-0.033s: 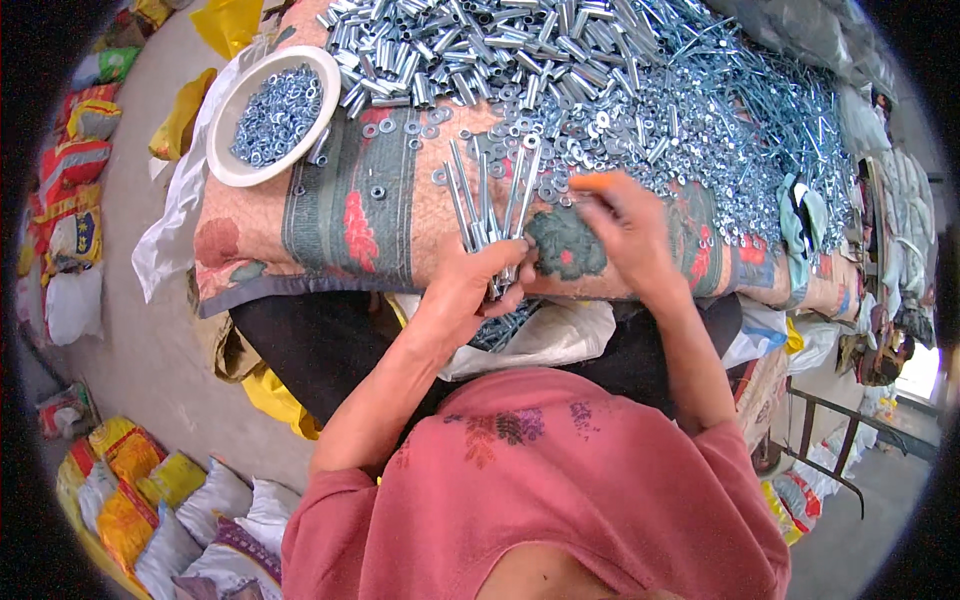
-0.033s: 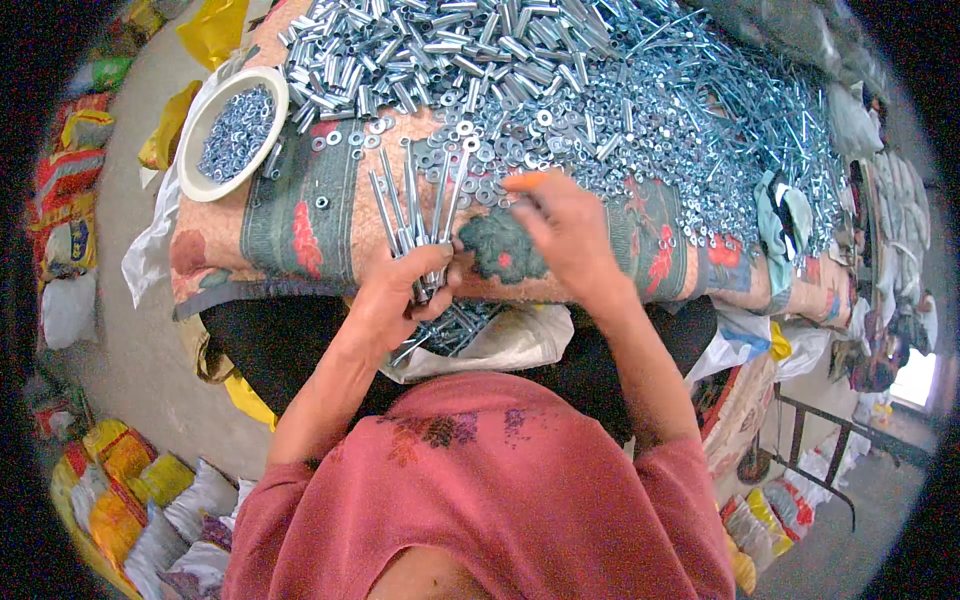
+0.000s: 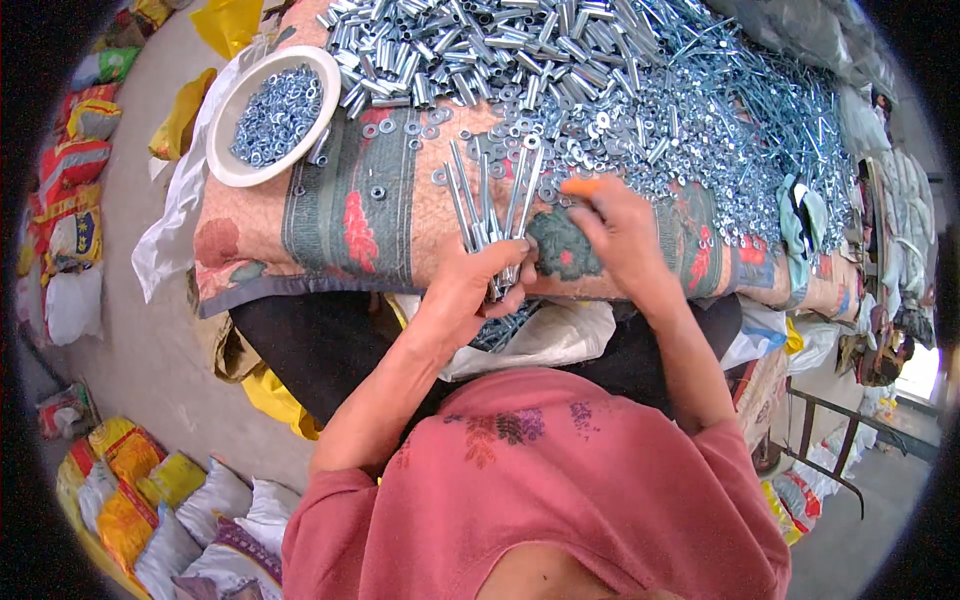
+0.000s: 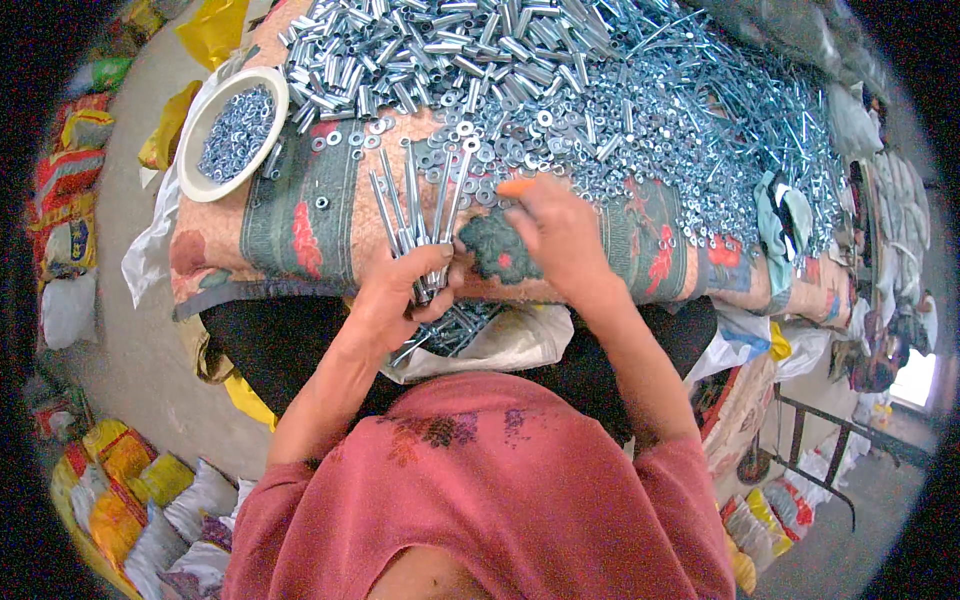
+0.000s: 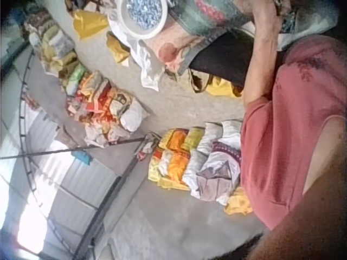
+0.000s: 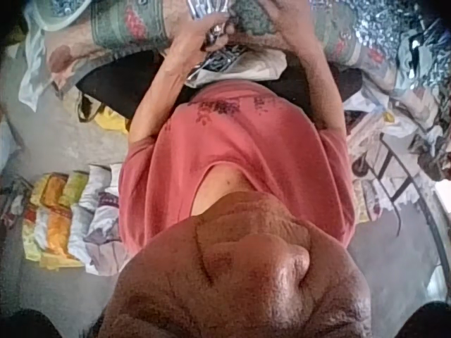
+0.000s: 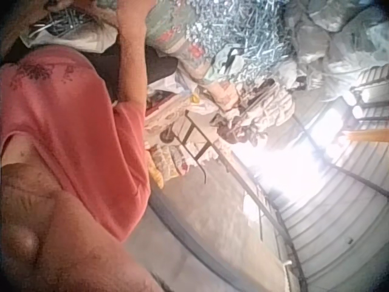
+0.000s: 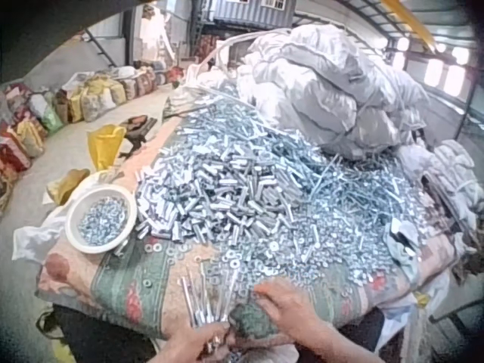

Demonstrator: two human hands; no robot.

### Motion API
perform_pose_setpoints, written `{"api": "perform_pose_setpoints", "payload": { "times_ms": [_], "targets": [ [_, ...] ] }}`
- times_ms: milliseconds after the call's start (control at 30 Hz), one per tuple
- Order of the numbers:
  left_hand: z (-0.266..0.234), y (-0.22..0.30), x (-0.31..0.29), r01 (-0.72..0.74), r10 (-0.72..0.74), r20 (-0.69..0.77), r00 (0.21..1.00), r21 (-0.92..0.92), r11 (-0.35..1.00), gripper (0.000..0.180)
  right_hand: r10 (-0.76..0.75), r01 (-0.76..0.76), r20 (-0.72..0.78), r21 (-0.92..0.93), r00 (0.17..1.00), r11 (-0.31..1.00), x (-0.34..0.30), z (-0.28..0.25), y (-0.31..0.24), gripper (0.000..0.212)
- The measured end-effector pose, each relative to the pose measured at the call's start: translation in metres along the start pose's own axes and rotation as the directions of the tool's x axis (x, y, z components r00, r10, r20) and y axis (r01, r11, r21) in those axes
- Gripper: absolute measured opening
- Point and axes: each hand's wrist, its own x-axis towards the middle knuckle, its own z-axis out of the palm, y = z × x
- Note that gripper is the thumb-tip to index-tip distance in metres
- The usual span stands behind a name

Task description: The person assembles hardware fasteners by picking up metal rods, sliding washers onto them, and screwing nuts onto the ends by hand.

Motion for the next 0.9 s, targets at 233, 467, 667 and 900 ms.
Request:
{"api": "perform_pose_setpoints", "payload": {
  "times_ms": [233, 467, 667, 900],
  "targets": [
    [-0.005, -0.009, 0.002, 0.046, -0.042, 0.064, 0.997, -0.065, 0.997, 0.022, 0.127, -0.104, 0.103, -0.204, 0.987, 0.974, 0.011, -0.001, -0.016, 0.016],
    [-0.001, -0.009, -0.001, 0.077, -0.082, 0.077, 0.994, 0.063, 0.995, 0.015, 0.13, -0.108, 0.157, -0.138, 0.979, 0.984, 0.02, -0.005, -0.002, 0.017],
    [0.003, -0.01, -0.003, 0.092, -0.109, 0.099, 0.989, 0.161, 0.983, 0.013, 0.474, -0.584, 0.365, 0.65, 0.801, 0.486, 0.016, -0.026, 0.005, 0.014],
    [0.0, -0.012, 0.002, 0.066, -0.108, 0.155, 0.982, 0.255, 0.965, 0.015, 0.383, -0.488, 0.453, 0.873, 0.805, -0.005, 0.001, -0.025, 0.015, 0.013]
  ]
}}
